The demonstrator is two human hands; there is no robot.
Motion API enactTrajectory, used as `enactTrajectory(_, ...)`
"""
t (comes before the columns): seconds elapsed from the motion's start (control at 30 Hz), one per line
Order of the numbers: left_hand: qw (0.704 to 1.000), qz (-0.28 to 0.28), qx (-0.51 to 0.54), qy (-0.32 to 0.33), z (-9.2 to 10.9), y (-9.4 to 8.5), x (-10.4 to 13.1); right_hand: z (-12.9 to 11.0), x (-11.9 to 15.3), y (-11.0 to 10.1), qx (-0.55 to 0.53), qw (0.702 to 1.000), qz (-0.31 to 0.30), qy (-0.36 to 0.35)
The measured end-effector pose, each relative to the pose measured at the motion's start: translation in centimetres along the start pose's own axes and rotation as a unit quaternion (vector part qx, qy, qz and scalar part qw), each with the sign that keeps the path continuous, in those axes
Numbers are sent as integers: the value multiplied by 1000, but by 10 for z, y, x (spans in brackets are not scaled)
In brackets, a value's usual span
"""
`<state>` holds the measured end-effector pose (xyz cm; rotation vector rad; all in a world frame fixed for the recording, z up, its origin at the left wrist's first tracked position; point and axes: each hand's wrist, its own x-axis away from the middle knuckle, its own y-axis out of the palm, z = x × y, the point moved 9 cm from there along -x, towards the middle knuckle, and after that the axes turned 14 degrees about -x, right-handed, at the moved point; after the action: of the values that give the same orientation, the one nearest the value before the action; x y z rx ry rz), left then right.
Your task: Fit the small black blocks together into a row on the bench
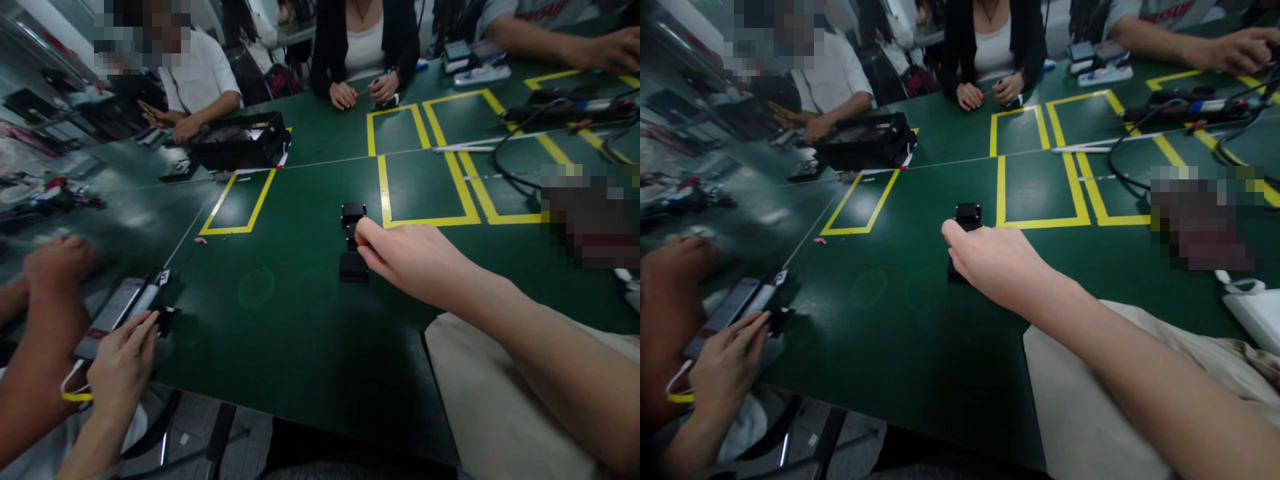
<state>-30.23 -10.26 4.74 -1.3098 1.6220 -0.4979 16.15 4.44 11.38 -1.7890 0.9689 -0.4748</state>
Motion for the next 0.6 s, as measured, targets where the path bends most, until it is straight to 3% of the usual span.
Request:
enactTrajectory(0.37,999,10,25,-26,-1,-1,1,1,0,1,-6,1000,-4,2)
enactTrajectory(0.6,999,-39,27,-18,3,-2,-3,1,0,1,-15,1000,-14,2)
